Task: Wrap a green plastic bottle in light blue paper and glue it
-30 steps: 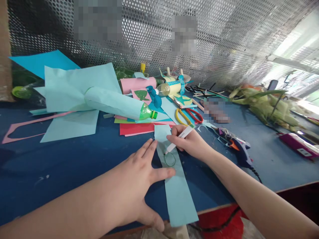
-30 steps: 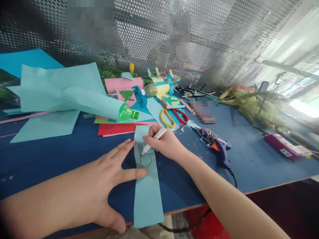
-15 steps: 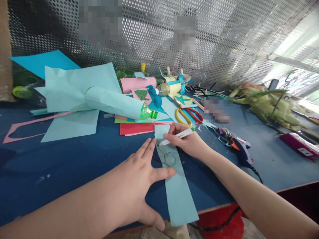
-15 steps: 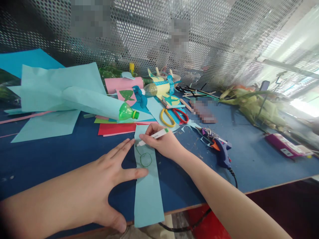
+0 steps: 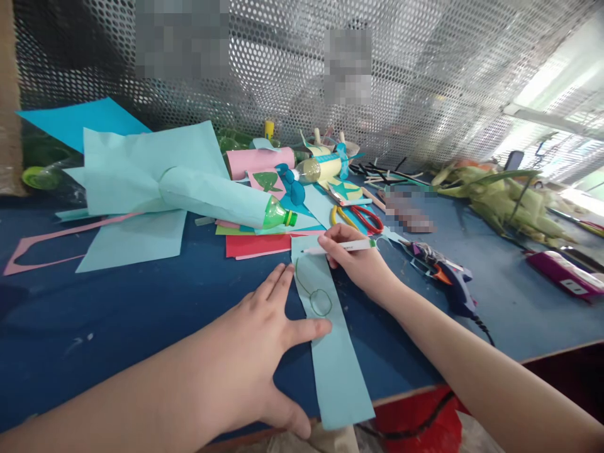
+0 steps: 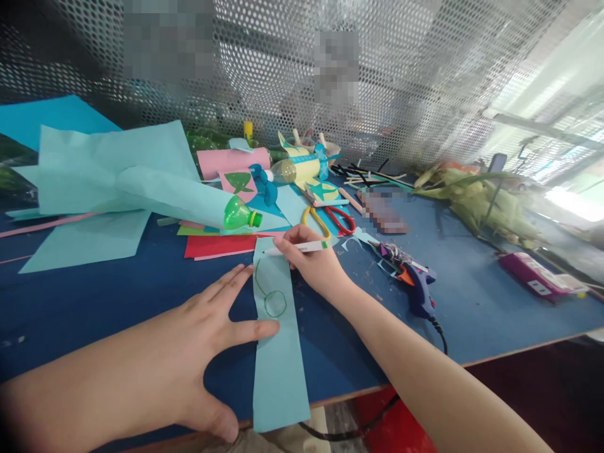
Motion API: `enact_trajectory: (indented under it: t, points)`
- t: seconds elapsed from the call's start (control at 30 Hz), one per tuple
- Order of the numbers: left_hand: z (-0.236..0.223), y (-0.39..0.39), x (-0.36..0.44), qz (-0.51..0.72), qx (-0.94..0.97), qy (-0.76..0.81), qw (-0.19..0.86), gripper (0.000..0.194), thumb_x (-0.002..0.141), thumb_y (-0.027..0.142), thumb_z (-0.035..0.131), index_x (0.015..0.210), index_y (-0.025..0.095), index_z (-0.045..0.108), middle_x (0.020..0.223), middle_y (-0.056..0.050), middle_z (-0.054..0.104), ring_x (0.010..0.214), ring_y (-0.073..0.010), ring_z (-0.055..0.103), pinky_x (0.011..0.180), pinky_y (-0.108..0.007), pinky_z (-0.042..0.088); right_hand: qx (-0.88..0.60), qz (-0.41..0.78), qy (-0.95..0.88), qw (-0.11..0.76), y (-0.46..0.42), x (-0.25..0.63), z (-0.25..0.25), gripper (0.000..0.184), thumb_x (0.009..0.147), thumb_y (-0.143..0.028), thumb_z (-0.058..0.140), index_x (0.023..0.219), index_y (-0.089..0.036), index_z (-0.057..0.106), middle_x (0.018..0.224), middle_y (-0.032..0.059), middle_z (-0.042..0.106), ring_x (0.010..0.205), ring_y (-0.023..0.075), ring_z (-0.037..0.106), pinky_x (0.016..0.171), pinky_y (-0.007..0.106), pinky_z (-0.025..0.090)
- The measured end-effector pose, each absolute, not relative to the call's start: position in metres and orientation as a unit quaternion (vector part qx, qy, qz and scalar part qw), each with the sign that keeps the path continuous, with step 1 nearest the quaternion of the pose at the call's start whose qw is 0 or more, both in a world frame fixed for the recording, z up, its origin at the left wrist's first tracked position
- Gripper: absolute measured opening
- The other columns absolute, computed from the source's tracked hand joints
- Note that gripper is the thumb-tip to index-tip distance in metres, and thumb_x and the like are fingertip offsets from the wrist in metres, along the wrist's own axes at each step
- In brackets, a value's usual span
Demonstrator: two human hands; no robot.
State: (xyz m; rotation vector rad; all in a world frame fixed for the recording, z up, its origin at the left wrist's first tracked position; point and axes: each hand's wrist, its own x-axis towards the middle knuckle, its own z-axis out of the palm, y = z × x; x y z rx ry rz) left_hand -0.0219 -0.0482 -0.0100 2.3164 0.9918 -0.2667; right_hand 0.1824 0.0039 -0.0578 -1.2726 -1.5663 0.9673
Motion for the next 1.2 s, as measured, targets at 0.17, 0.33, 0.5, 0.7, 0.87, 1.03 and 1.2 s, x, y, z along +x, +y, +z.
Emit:
enact_trajectory:
  t: [0.17,0.33,0.5,0.7,0.87,1.03,1.2]
  points:
    - [-0.0106,-0.0479,-0.0223,-0.088,0.875,0.37,0.301,0.094,0.05,0.066,0.079,0.136,0.041,0.05,0.162,-0.005,-0.008,0.141,-0.0508,-0.004,0.106,-0.07,0.022,-0.525,0.367,-0.63,0.439,0.0044,0.184,-0.0566,0.032,0.08,-0.049,0.065,0.069,-0.022,0.051,0.055,-0.0055,0.05,0.051,0.0114,0.043,0.05,0.026,0.032]
    - [-0.0091,-0.0478,-0.0226,-0.104,0.874,0.371,0.297,0.094,0.052,0.067,0.078,0.137,0.042,0.048,0.162,-0.005,-0.007,0.141,-0.0489,-0.006,0.107,-0.068,0.021,-0.505,0.399,-0.64,0.419,0.0035,0.1814,-0.0561,0.032,0.076,-0.049,0.07,0.071,-0.023,0.053,0.056,-0.0056,0.052,0.053,0.0121,0.045,0.052,0.026,0.035]
    - [-0.0091,-0.0485,-0.0233,-0.085,0.878,0.366,0.297,0.092,0.051,0.067,0.077,0.135,0.04,0.051,0.162,-0.004,-0.005,0.142,-0.0491,-0.003,0.108,-0.068,0.02,-0.502,0.399,-0.643,0.418,0.004,0.1813,-0.0572,0.029,0.077,-0.046,0.07,0.07,-0.023,0.053,0.056,-0.0057,0.053,0.053,0.0122,0.045,0.052,0.026,0.035]
    - [-0.0079,-0.0489,-0.0234,-0.083,0.876,0.367,0.302,0.093,0.051,0.065,0.079,0.136,0.042,0.05,0.162,-0.005,-0.006,0.141,-0.0497,-0.002,0.107,-0.069,0.021,-0.517,0.386,-0.648,0.405,0.0041,0.1801,-0.0577,0.029,0.077,-0.046,0.069,0.071,-0.023,0.053,0.058,-0.005,0.052,0.054,0.0124,0.043,0.051,0.027,0.033]
    - [-0.0055,-0.0483,-0.0217,-0.094,0.874,0.372,0.299,0.093,0.051,0.064,0.08,0.136,0.042,0.05,0.162,-0.005,-0.004,0.141,-0.0503,-0.001,0.106,-0.069,0.024,-0.508,0.381,-0.653,0.413,0.0048,0.1816,-0.0606,0.026,0.079,-0.043,0.068,0.074,-0.023,0.053,0.063,-0.0048,0.051,0.056,0.0121,0.043,0.052,0.026,0.033]
    - [-0.0032,-0.0474,-0.0202,-0.111,0.87,0.376,0.3,0.092,0.053,0.066,0.077,0.136,0.042,0.049,0.162,-0.006,-0.005,0.141,-0.0503,-0.002,0.105,-0.069,0.025,-0.52,0.347,-0.662,0.414,0.0064,0.1838,-0.0634,0.023,0.081,-0.041,0.066,0.075,-0.022,0.052,0.063,-0.0055,0.049,0.056,0.0114,0.04,0.051,0.026,0.03]
    - [-0.0049,-0.0488,-0.0201,-0.098,0.872,0.381,0.291,0.092,0.05,0.067,0.078,0.135,0.042,0.051,0.162,-0.006,-0.005,0.141,-0.0506,0.0,0.105,-0.068,0.026,-0.556,0.312,-0.649,0.415,0.0063,0.1846,-0.0608,0.022,0.082,-0.04,0.062,0.074,-0.023,0.051,0.06,-0.006,0.049,0.052,0.0111,0.043,0.05,0.026,0.032]
